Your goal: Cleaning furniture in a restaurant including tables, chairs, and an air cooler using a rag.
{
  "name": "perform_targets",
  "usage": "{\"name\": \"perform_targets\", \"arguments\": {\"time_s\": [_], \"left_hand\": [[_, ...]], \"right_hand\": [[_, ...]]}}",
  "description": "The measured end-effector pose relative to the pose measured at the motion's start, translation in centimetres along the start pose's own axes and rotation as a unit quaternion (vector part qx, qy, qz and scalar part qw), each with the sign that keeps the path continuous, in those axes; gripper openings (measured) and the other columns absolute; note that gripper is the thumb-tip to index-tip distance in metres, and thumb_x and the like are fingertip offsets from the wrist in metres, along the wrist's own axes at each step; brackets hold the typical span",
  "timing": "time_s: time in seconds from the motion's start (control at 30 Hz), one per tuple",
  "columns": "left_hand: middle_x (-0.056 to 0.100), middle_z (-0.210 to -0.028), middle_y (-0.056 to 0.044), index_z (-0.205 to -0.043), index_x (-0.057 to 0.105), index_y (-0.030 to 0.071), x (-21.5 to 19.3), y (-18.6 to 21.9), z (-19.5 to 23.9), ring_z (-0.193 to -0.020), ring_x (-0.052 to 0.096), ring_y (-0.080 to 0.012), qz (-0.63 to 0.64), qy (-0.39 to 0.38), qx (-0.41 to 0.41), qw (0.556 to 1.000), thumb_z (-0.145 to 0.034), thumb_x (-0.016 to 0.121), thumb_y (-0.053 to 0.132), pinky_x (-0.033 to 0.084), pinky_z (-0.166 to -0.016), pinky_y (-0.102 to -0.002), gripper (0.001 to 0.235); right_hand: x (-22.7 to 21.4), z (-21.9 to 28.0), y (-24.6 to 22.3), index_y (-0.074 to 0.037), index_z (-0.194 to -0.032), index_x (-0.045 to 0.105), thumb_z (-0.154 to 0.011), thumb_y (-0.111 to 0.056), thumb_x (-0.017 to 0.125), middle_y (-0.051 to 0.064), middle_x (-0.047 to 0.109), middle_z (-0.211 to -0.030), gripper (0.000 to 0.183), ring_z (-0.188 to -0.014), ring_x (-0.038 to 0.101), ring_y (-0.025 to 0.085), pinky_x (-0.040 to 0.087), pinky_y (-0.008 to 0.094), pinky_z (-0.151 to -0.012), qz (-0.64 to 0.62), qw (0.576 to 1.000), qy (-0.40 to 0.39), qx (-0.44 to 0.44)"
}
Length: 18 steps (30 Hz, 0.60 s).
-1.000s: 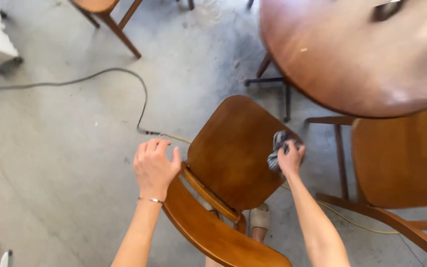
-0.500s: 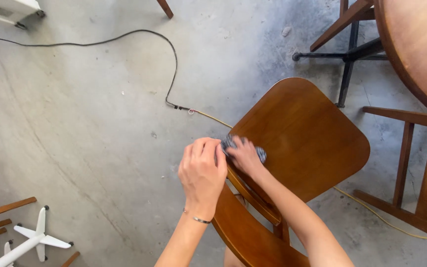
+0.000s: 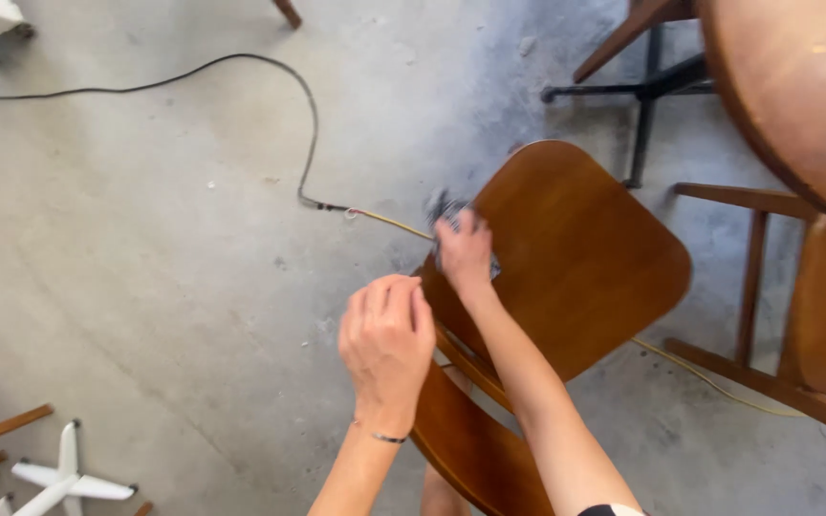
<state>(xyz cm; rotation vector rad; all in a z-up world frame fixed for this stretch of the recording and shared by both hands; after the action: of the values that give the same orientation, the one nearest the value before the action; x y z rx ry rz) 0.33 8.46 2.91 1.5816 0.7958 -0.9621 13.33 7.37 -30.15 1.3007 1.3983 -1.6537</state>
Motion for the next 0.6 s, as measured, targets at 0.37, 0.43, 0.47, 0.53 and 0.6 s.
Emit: {"name": "perform_targets", "arguments": {"time_s": [0.37,0.43,0.47,0.53,0.6], "left_hand": [[0.071,-0.109,-0.005,-0.104,0.073,0.008,0.7,0.1,0.0,-0.097,0.066,-0.0279,0.001,0.008,-0.041,0.999,-0.094,0.069,0.008,0.054,-0.082,-0.039,0.012],[0.071,-0.110,-0.005,-0.106,0.073,0.008,0.5,0.0,1.1,-0.099,0.066,-0.0281,-0.027,0.007,-0.023,0.999,-0.094,0.069,0.007,0.053,-0.084,-0.040,0.012],[0.071,-0.112,-0.005,-0.107,0.073,0.007,0.6,0.4,1.0,-0.101,0.065,-0.0284,-0.049,0.022,-0.011,0.998,-0.095,0.070,0.007,0.052,-0.087,-0.040,0.013],[0.071,-0.111,-0.005,-0.106,0.073,0.007,-0.2,2.7,0.8,-0.104,0.066,-0.0279,-0.082,0.048,0.026,0.995,-0.095,0.069,0.007,0.051,-0.092,-0.043,0.012],[0.071,-0.111,-0.005,-0.106,0.074,0.008,0.2,5.7,0.8,-0.107,0.066,-0.0274,-0.110,0.063,0.072,0.989,-0.095,0.069,0.007,0.049,-0.098,-0.046,0.012]], "right_hand": [[-12.3,6.4,27.2,-0.045,-0.149,0.046,-0.102,-0.006,0.050,0.027,0.041,-0.141,0.061,-0.099,0.057,0.046,0.054,0.054,-0.082,0.258,0.951,-0.153,0.074],[-11.9,10.0,28.5,-0.035,-0.150,0.047,-0.104,-0.008,0.049,0.030,0.041,-0.140,0.053,-0.102,0.057,0.050,0.054,0.056,-0.084,0.210,0.966,-0.087,0.126],[-12.2,9.9,29.9,-0.025,-0.150,0.048,-0.106,-0.010,0.047,0.034,0.041,-0.139,0.047,-0.106,0.057,0.053,0.053,0.058,-0.086,0.163,0.973,-0.009,0.164],[-8.9,13.8,27.3,-0.033,-0.140,0.051,-0.100,-0.016,0.047,0.030,0.047,-0.136,0.043,-0.105,0.058,0.052,0.053,0.058,-0.082,0.162,0.984,-0.039,0.060],[-7.9,16.7,25.4,-0.040,-0.129,0.053,-0.094,-0.021,0.047,0.026,0.053,-0.134,0.040,-0.104,0.059,0.051,0.054,0.057,-0.077,0.165,0.983,-0.075,-0.029]]}}
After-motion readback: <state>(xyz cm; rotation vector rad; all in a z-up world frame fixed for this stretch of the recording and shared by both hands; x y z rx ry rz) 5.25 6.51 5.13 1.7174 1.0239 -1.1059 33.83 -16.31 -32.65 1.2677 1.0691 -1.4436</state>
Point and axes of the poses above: each hand's wrist, its own z-axis away from the middle knuckle, its own x-axis out of the palm, y = z × x, the point moved 7 cm from there along -z, towards the middle knuckle
